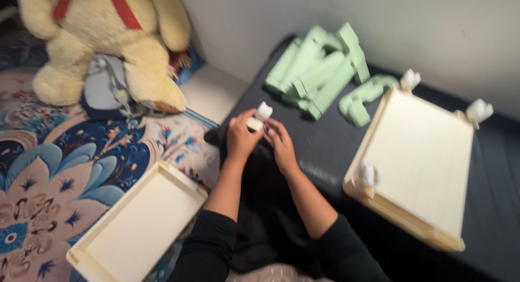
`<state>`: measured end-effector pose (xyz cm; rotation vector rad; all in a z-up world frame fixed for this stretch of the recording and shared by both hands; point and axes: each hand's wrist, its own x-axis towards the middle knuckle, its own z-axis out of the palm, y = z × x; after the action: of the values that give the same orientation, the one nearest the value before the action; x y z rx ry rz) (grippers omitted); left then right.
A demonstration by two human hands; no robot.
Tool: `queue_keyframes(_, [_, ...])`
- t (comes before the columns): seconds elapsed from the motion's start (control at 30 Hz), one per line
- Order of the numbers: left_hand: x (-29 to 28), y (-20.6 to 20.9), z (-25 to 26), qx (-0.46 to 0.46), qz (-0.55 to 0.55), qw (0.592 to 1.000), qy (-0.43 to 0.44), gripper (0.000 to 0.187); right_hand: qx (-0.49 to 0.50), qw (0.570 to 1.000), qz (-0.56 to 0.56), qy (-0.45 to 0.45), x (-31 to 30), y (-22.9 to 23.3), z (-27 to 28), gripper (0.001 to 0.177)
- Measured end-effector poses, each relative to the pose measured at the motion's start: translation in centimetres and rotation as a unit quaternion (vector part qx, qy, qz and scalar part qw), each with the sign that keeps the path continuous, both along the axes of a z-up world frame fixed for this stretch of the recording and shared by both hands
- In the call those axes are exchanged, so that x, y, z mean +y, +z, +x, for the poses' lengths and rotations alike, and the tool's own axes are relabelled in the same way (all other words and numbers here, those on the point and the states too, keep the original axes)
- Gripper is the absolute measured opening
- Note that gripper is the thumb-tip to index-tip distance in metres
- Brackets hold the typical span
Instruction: The person assembles a small plastic shelving unit by attaching white caster wheels to the bottom of a cream-colored tray and then inserting light green legs into the tray's corners. The person handles multiple trays and legs, stacking them as they work.
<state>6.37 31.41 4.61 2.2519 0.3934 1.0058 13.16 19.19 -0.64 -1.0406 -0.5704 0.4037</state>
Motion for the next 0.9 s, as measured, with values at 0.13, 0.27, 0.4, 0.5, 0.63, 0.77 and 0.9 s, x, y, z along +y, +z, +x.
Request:
queue_keyframes(0.13, [-6.2, 2.8, -3.3, -0.052, -0.136, 0.986, -0.077, 0.052, 0.031, 0.999, 0.011, -0.036, -5.4, 2.0, -3.9, 0.044])
queue_keyframes(0.27, [-13.5, 5.7, -6.7, -0.101, -0.186, 0.958, -0.193, 0.054, 0.042, 0.996, -0.009, -0.077, -13.3, 4.4, -8.7, 0.046])
queue_keyframes(0.4, [-19.6, 7.3, -8.3, -0.101, -0.055, 0.933, -0.341, 0.057, -0.018, 0.986, -0.020, -0.164, -22.9, 5.3, -12.0, 0.046])
queue_keyframes(0.5, [-24.2, 6.8, -8.5, -0.046, -0.176, 0.856, -0.483, 0.053, -0.015, 0.972, -0.019, -0.233, -29.5, 4.9, -14.1, 0.047])
queue_keyframes(0.63, [-29.0, 5.6, -6.6, 0.084, -0.289, 0.769, -0.564, 0.049, 0.030, 0.941, -0.065, -0.331, -36.8, 4.5, -14.8, 0.036])
queue_keyframes(0.77, [-32.7, 5.1, -3.9, 0.104, -0.246, 0.727, -0.632, 0.049, 0.002, 0.916, -0.112, -0.385, -42.5, 4.6, -14.0, 0.025])
queue_keyframes(0.9, [-34.9, 5.7, -1.6, 0.097, -0.225, 0.724, -0.644, 0.054, -0.045, 0.910, -0.144, -0.386, -46.0, 5.0, -11.7, 0.022])
